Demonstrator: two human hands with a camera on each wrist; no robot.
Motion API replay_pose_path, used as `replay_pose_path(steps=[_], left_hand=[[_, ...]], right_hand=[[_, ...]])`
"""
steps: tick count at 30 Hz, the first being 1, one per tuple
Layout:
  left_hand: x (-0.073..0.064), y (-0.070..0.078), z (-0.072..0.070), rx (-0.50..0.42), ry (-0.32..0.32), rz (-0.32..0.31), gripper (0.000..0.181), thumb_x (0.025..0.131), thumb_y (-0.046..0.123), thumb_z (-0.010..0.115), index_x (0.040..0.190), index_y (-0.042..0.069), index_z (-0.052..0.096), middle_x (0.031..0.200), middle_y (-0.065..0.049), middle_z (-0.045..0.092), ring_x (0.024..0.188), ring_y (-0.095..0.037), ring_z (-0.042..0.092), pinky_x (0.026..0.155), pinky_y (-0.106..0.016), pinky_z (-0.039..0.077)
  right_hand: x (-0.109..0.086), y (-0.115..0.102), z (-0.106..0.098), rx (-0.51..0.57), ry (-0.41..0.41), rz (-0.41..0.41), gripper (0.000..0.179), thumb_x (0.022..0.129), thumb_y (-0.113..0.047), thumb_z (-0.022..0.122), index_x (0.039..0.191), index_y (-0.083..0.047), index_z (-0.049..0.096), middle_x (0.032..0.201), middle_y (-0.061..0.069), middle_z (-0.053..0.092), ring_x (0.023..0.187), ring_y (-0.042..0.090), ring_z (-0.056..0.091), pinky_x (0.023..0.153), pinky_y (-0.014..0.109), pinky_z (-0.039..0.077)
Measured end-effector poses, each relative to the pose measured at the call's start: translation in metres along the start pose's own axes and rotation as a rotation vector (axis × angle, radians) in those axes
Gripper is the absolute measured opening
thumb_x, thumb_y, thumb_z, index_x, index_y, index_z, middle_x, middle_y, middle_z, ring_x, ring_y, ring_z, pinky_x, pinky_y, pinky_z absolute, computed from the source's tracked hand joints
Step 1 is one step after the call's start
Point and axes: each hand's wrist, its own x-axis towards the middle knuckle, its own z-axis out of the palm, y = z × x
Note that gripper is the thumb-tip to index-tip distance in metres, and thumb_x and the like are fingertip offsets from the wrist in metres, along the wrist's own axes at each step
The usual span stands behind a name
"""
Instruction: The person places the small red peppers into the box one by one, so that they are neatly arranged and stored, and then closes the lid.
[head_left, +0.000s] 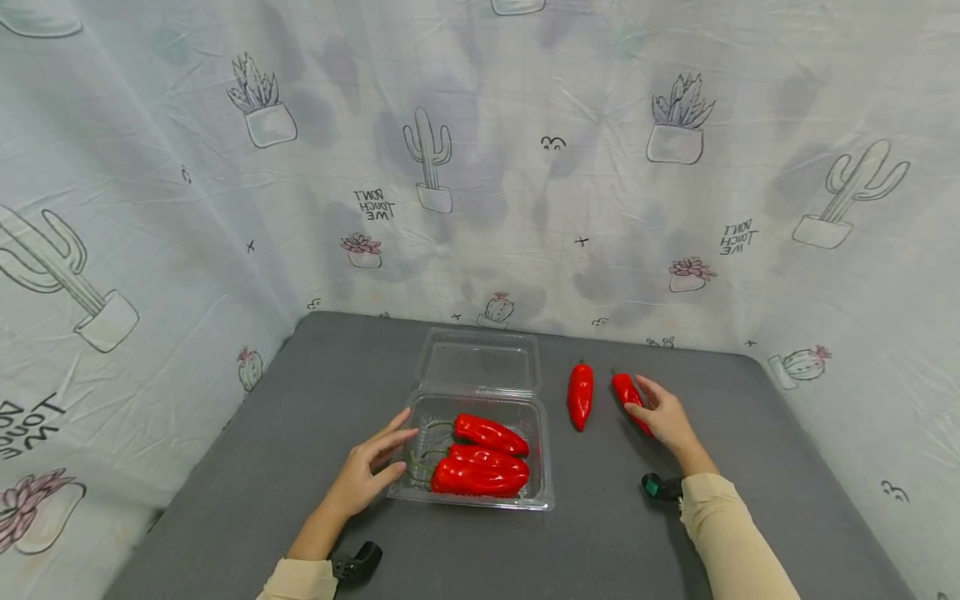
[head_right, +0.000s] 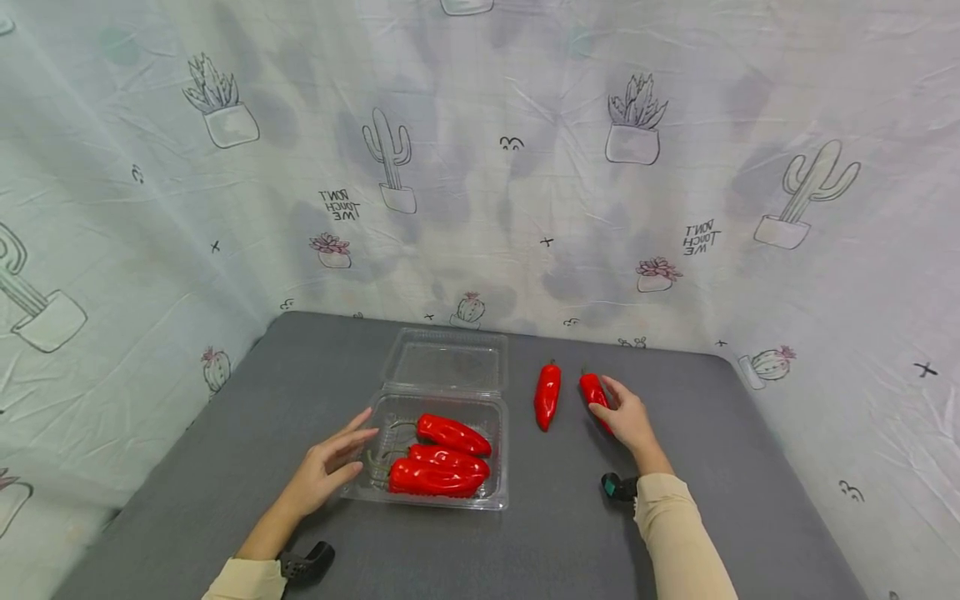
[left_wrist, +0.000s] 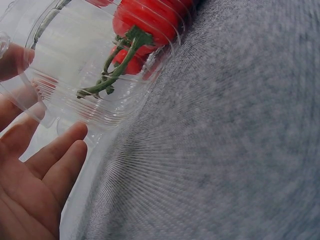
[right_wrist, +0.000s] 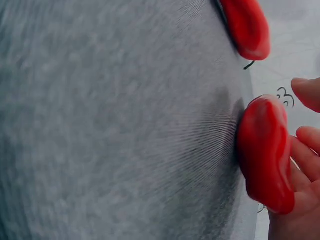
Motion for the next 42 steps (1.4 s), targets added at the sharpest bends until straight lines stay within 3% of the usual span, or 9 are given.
replay_pose_path(steps=[5,16,26,33,42], left_hand=[[0.000,0.000,0.001,-0.007,-0.005,-0.001,0.044,0.088,-0.003,0.060,0.131,-0.002,0.054,0.149,-0.026,0.032,0.135,-0.012,0.039,0.100,-0.017,0.042],[0.002,0.005,0.000,-0.013,-0.003,0.026,0.045,0.085,-0.007,0.061,0.130,-0.005,0.053,0.147,-0.030,0.032,0.134,-0.014,0.041,0.099,-0.018,0.043],[0.001,0.000,0.001,-0.013,-0.006,0.033,0.044,0.087,-0.006,0.059,0.131,-0.005,0.053,0.148,-0.029,0.031,0.135,-0.011,0.039,0.100,-0.016,0.041],[0.000,0.002,0.000,-0.012,-0.008,0.001,0.044,0.088,-0.005,0.059,0.131,-0.002,0.053,0.149,-0.027,0.032,0.135,-0.012,0.039,0.100,-0.019,0.042],[0.000,0.001,0.000,-0.006,-0.006,0.007,0.044,0.088,-0.005,0.059,0.131,-0.002,0.053,0.149,-0.028,0.031,0.135,-0.012,0.039,0.100,-0.019,0.042]], right_hand=[[0.001,0.003,0.001,-0.124,-0.009,0.031,0.065,0.091,-0.015,0.062,0.144,0.007,0.031,0.145,0.033,0.033,0.129,0.048,0.038,0.105,0.057,0.035],[0.000,0.005,0.004,-0.154,-0.016,0.066,0.065,0.089,-0.015,0.063,0.144,0.003,0.034,0.139,0.034,0.041,0.114,0.042,0.049,0.089,0.050,0.044],[-0.001,0.007,0.006,-0.178,0.026,0.051,0.061,0.089,-0.013,0.061,0.143,0.003,0.037,0.137,0.033,0.044,0.113,0.041,0.050,0.088,0.047,0.044],[-0.004,0.007,0.009,-0.168,0.059,0.043,0.058,0.089,-0.011,0.060,0.142,0.003,0.038,0.137,0.032,0.044,0.115,0.042,0.049,0.091,0.050,0.042],[-0.009,0.000,0.014,-0.131,0.095,0.018,0.058,0.089,-0.011,0.061,0.141,0.003,0.040,0.137,0.031,0.046,0.118,0.042,0.050,0.092,0.051,0.045]])
